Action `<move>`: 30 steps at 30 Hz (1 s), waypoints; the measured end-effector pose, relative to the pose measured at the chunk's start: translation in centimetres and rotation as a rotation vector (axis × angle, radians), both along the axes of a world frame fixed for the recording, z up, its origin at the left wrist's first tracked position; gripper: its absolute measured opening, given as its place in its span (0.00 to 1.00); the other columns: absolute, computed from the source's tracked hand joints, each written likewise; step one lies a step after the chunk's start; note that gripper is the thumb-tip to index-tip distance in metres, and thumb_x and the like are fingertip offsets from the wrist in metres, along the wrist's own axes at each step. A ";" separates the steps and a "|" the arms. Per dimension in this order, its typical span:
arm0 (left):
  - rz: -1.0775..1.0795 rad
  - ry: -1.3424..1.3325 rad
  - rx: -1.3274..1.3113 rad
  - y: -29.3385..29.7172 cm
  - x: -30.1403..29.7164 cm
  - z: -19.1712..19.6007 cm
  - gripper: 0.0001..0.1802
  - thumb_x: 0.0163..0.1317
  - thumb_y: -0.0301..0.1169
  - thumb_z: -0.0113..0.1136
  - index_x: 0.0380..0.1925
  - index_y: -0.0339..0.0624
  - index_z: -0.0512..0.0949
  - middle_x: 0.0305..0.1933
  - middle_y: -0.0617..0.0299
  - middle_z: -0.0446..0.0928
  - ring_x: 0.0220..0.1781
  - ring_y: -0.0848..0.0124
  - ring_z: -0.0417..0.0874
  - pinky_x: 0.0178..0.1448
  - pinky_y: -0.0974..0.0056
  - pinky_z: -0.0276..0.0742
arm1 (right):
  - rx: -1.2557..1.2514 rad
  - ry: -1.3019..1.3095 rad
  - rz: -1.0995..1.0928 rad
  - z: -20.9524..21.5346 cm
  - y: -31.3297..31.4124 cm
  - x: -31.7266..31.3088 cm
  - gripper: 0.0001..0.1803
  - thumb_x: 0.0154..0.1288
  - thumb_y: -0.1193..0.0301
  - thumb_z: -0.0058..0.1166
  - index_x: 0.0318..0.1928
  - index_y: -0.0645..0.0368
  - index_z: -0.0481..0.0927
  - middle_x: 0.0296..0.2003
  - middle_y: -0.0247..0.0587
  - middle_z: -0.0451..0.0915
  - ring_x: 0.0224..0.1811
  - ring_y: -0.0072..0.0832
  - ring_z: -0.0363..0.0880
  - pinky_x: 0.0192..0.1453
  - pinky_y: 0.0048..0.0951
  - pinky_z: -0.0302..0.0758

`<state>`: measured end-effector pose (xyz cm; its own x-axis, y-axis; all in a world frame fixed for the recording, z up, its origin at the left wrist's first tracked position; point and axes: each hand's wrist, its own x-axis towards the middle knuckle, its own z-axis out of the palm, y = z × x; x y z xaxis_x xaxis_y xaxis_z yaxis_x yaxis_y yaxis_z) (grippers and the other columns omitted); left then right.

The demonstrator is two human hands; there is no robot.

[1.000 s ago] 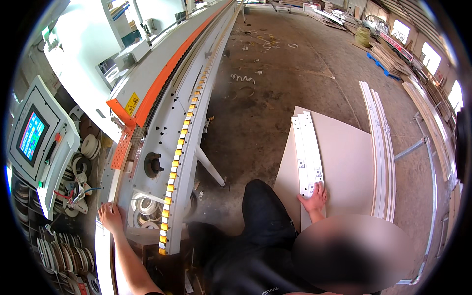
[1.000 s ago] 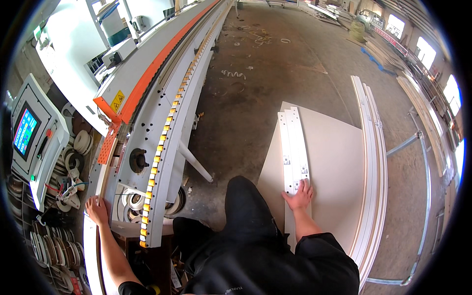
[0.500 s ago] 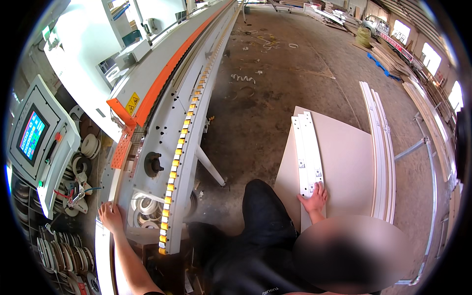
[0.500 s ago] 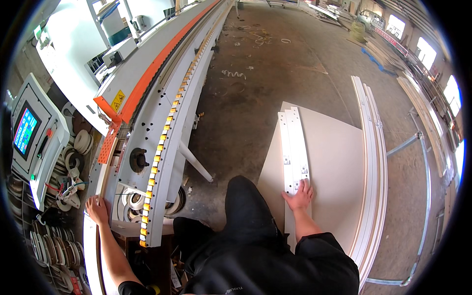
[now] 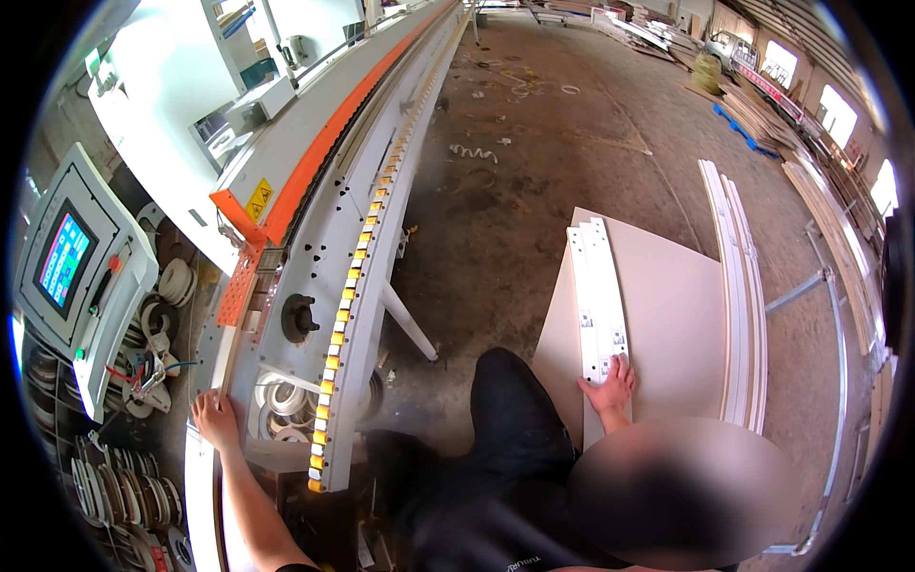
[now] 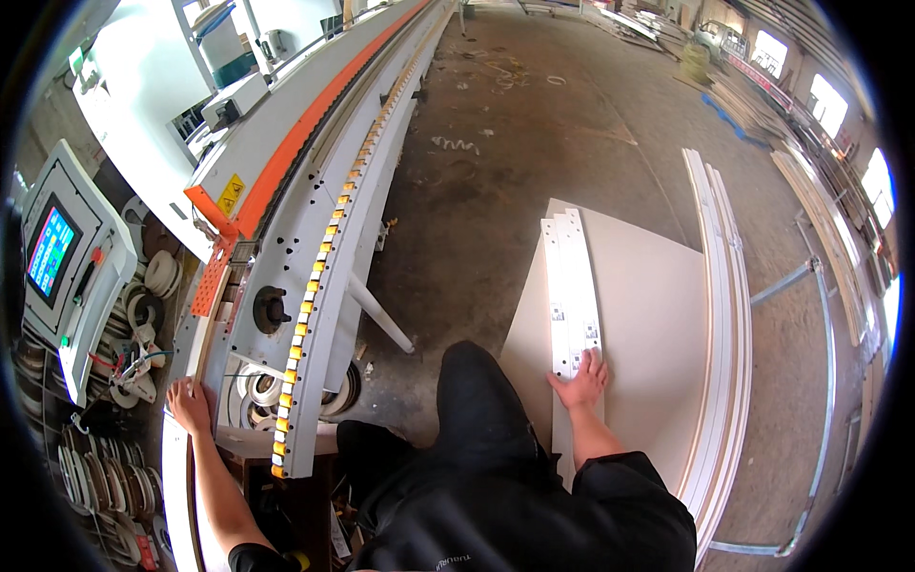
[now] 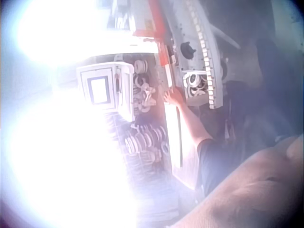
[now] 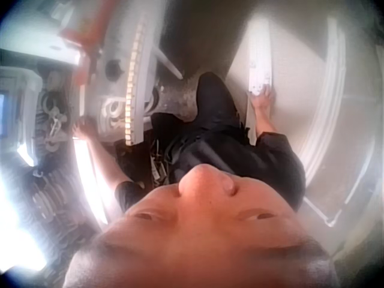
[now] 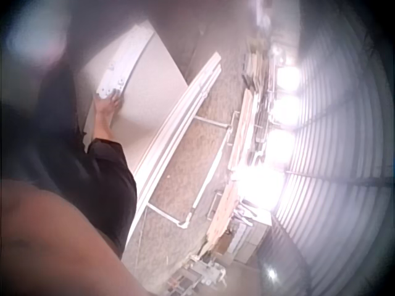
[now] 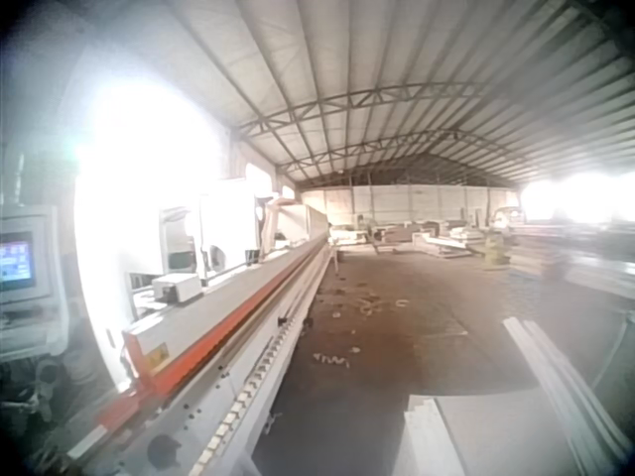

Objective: The person repeatedly picks up long, white rectangular panels from a stack and feeds them into a large industrial machine. The person handles the panels one at a time, placing them onto the machine's conveyor belt and guiding them through the processing area.

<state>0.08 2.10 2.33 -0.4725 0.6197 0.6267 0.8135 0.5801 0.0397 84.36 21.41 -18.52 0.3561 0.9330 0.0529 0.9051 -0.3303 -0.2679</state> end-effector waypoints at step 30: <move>0.242 -0.053 -0.210 11.7 1.4 1.7 0.15 0.76 0.47 0.61 0.43 0.55 0.92 0.51 0.66 0.88 0.61 0.58 0.87 0.57 0.51 0.88 | 0.035 -0.155 0.050 -1.4 0.5 0.3 0.61 0.55 0.39 0.78 0.83 0.52 0.68 0.86 0.41 0.63 0.86 0.54 0.60 0.89 0.60 0.58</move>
